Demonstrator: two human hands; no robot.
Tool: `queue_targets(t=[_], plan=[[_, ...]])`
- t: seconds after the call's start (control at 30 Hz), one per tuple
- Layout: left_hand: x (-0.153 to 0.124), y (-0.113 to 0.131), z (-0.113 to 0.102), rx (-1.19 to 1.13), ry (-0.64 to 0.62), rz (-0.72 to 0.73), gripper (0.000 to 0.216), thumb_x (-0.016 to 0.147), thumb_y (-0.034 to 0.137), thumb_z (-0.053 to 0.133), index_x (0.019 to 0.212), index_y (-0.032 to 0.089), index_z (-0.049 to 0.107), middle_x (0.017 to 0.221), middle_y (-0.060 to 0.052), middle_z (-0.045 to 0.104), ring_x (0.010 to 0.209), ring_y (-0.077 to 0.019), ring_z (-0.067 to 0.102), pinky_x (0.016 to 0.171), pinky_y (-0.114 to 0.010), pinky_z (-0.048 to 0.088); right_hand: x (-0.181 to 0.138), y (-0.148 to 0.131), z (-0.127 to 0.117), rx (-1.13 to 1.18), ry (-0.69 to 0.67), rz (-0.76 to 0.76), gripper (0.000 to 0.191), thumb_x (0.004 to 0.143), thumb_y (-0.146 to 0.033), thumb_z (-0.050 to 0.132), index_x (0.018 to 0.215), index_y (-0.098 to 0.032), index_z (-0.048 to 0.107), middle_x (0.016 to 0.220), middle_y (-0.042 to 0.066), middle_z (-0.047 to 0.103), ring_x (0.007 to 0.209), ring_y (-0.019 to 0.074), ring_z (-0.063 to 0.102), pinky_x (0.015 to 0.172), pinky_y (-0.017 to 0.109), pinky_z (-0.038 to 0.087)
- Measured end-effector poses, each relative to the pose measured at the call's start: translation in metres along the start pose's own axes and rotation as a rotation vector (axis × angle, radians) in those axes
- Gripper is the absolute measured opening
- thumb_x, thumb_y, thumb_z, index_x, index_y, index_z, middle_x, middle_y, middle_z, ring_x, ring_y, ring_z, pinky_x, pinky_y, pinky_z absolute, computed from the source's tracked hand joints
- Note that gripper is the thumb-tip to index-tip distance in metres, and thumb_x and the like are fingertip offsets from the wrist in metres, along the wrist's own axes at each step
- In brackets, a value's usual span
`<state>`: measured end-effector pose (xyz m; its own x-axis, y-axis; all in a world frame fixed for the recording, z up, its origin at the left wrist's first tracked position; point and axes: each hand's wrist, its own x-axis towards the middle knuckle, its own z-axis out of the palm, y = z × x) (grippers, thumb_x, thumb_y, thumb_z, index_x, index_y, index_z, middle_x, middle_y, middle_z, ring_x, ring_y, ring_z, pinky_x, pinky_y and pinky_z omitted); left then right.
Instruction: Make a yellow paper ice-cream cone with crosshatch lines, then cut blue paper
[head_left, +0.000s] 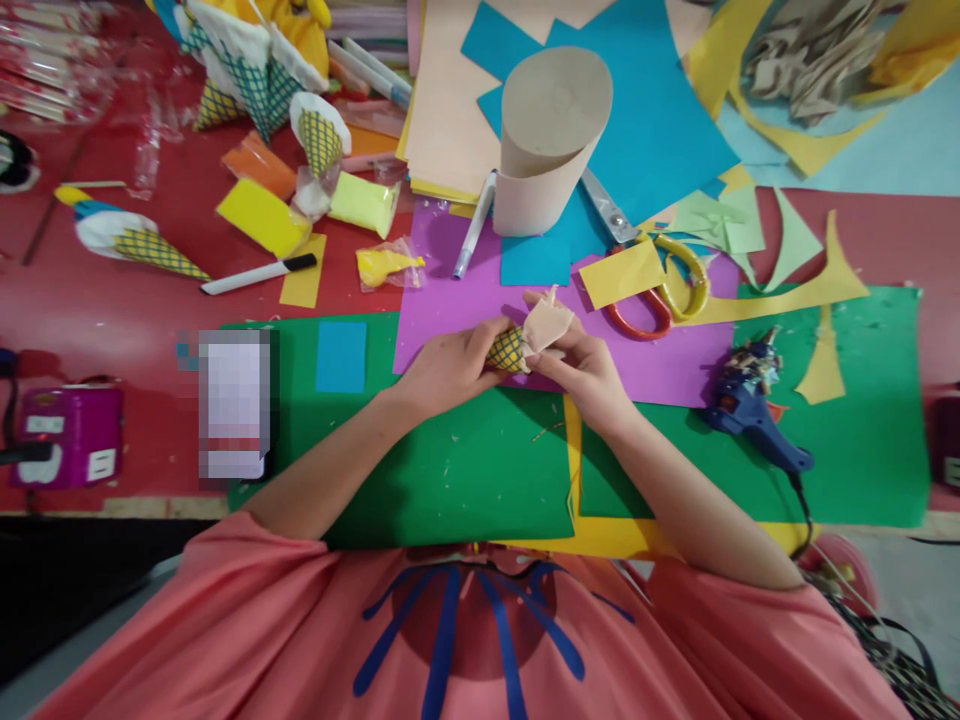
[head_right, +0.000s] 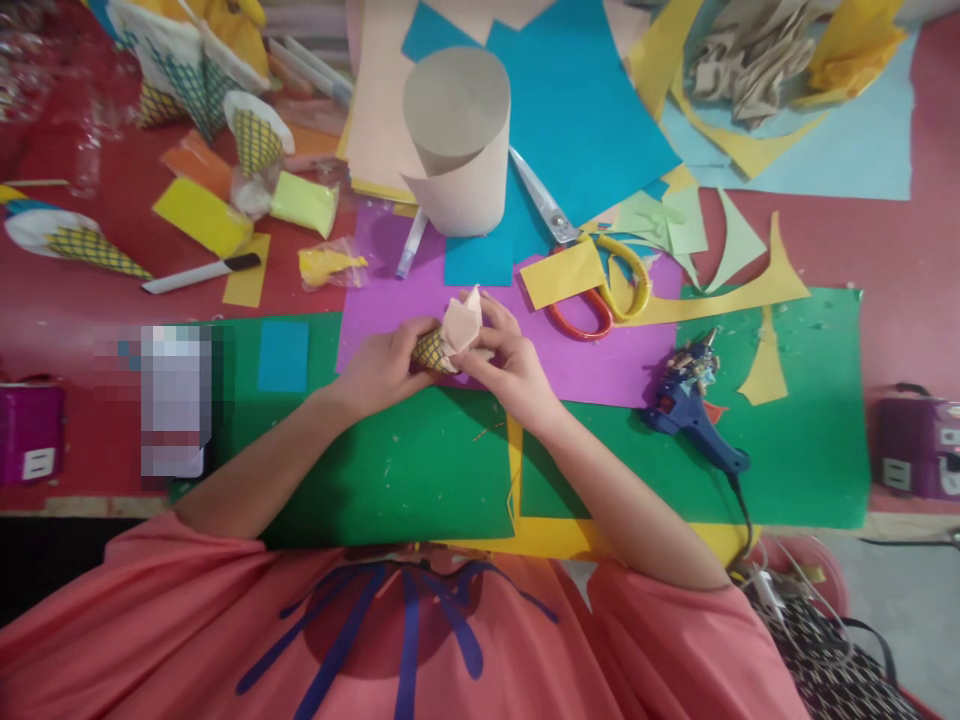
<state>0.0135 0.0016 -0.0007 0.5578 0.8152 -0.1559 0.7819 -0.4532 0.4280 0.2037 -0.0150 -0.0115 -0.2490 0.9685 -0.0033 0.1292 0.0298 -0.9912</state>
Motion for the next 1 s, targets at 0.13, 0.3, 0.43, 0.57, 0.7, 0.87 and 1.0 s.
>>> queue_targets(t=[0.13, 0.3, 0.43, 0.57, 0.7, 0.87, 1.0], plan=[[0.0001, 0.0007, 0.0014, 0.044, 0.016, 0.031, 0.05, 0.082, 0.026, 0.06, 0.126, 0.017, 0.039, 0.116, -0.012, 0.064, 0.097, -0.0263, 0.066, 0.073, -0.033, 0.051, -0.001, -0.0006, 0.0007, -0.097, 0.008, -0.081, 0.017, 0.075, -0.023, 0.065, 0.092, -0.025, 0.069, 0.142, 0.002, 0.046, 0.141, 0.0266, 0.027, 0.117, 0.049, 0.021], [0.0012, 0.0019, 0.0047, 0.099, 0.086, 0.092, 0.047, 0.08, 0.014, 0.056, 0.124, 0.017, 0.043, 0.118, -0.011, 0.062, 0.103, -0.0243, 0.064, 0.079, -0.032, 0.051, -0.0012, -0.0052, 0.0, -0.215, -0.018, -0.104, 0.043, 0.072, -0.014, 0.06, 0.114, -0.025, 0.06, 0.145, 0.002, 0.042, 0.142, 0.0243, 0.025, 0.117, 0.048, 0.019], [0.002, 0.0027, 0.0047, 0.152, 0.093, 0.065, 0.046, 0.081, 0.014, 0.054, 0.125, 0.016, 0.043, 0.117, -0.012, 0.061, 0.103, -0.0255, 0.063, 0.077, -0.034, 0.051, -0.0009, -0.0076, -0.0027, -0.195, -0.089, -0.106, 0.021, 0.077, -0.025, 0.057, 0.097, -0.023, 0.066, 0.147, 0.0, 0.039, 0.141, 0.0262, 0.024, 0.118, 0.049, 0.016], [0.0024, 0.0034, 0.0034, 0.204, 0.121, 0.077, 0.047, 0.081, 0.014, 0.051, 0.127, 0.015, 0.041, 0.115, -0.013, 0.06, 0.101, -0.0264, 0.062, 0.08, -0.037, 0.05, -0.0011, -0.0074, -0.0012, -0.12, -0.028, -0.055, 0.032, 0.084, -0.038, 0.055, 0.111, -0.024, 0.061, 0.144, 0.004, 0.043, 0.138, 0.024, 0.032, 0.117, 0.046, 0.021], [0.002, 0.0048, 0.0021, 0.188, 0.138, 0.091, 0.057, 0.077, 0.018, 0.056, 0.129, 0.011, 0.037, 0.114, -0.014, 0.059, 0.104, -0.0286, 0.058, 0.085, -0.04, 0.048, -0.0008, -0.0054, 0.0023, -0.121, 0.007, -0.027, 0.039, 0.089, -0.036, 0.049, 0.127, -0.026, 0.051, 0.141, 0.004, 0.048, 0.138, 0.0196, 0.032, 0.116, 0.044, 0.022], [0.0005, 0.0072, 0.0009, 0.136, 0.172, 0.104, 0.057, 0.077, 0.028, 0.057, 0.127, 0.008, 0.038, 0.111, -0.015, 0.057, 0.103, -0.0298, 0.056, 0.085, -0.041, 0.047, -0.0009, -0.0048, 0.0031, -0.105, 0.002, -0.019, 0.03, 0.087, -0.034, 0.053, 0.114, -0.025, 0.061, 0.14, 0.003, 0.049, 0.139, 0.0204, 0.03, 0.116, 0.044, 0.023], [-0.0001, 0.0074, 0.0002, 0.116, 0.165, 0.129, 0.052, 0.08, 0.028, 0.053, 0.125, 0.006, 0.039, 0.111, -0.016, 0.056, 0.101, -0.0295, 0.055, 0.085, -0.041, 0.046, -0.0016, -0.0028, 0.0046, -0.041, 0.072, -0.019, 0.015, 0.083, -0.034, 0.059, 0.09, -0.024, 0.069, 0.136, 0.003, 0.053, 0.132, 0.0234, 0.041, 0.112, 0.047, 0.031]])
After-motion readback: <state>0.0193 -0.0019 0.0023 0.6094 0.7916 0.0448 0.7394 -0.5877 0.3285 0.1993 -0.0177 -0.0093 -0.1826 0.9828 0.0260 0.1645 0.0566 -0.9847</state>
